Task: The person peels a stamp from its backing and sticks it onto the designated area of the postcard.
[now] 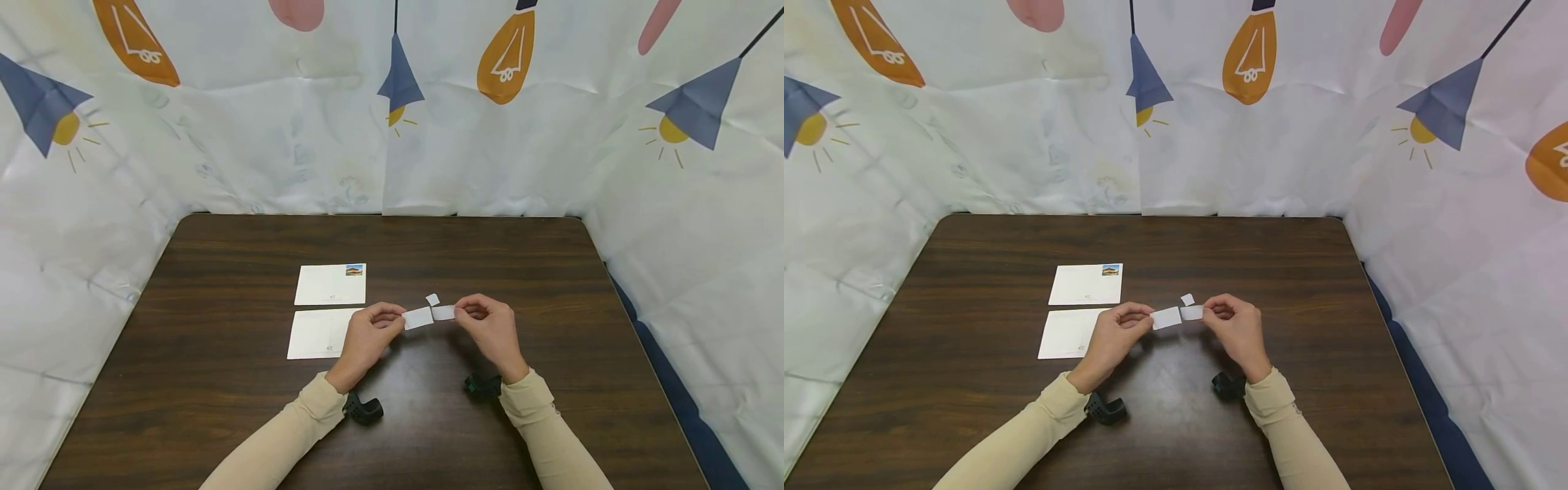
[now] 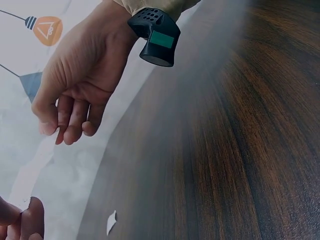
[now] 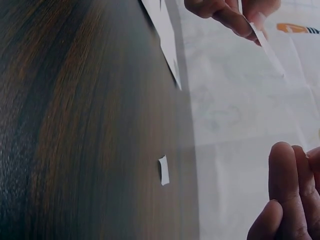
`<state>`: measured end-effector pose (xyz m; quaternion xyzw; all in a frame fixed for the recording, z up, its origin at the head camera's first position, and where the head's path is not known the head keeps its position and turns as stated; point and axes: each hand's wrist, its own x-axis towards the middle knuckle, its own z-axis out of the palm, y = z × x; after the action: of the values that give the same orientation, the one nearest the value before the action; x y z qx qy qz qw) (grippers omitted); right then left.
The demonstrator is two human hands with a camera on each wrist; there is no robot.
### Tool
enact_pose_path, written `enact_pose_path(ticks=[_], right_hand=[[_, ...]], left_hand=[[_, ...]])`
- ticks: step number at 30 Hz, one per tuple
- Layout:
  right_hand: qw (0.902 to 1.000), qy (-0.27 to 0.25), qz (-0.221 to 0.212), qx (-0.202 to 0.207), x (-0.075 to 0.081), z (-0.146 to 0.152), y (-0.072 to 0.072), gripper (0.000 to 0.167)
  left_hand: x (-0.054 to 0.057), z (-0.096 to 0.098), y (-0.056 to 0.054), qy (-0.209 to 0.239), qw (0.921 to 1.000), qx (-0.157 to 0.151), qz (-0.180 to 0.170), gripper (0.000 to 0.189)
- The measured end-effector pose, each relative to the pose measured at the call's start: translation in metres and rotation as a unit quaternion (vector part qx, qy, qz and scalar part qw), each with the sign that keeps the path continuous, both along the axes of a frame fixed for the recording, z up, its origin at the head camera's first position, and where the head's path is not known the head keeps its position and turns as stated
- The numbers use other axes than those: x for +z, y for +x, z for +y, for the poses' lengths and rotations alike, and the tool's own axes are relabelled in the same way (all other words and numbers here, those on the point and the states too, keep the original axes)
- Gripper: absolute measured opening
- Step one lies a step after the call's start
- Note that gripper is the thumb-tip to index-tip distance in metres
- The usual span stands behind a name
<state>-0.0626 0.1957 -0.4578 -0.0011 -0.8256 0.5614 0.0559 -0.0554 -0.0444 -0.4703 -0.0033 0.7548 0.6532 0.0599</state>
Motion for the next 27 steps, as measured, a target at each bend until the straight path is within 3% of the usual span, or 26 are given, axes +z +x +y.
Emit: enact_pose_path(ticks=[9, 22, 27], right_hand=[[1.0000, 0.006, -0.006, 0.000, -0.005, 0.006, -0.003, 0.005], [0.9934, 0.085, -0.072, 0.025, -0.015, 0.014, -0.006, 0.006], [0.9905, 0.113, -0.071, 0.036, -0.019, 0.018, -0.007, 0.006]], left_hand=[[0.000, 0.001, 0.000, -0.007, 1.0000, 0.003, -0.005, 0.011], [-0.001, 0.001, -0.004, 0.003, 0.9997, -0.007, -0.023, 0.013], [0.000, 0.003, -0.004, 0.003, 0.9996, -0.009, -0.027, 0.015]])
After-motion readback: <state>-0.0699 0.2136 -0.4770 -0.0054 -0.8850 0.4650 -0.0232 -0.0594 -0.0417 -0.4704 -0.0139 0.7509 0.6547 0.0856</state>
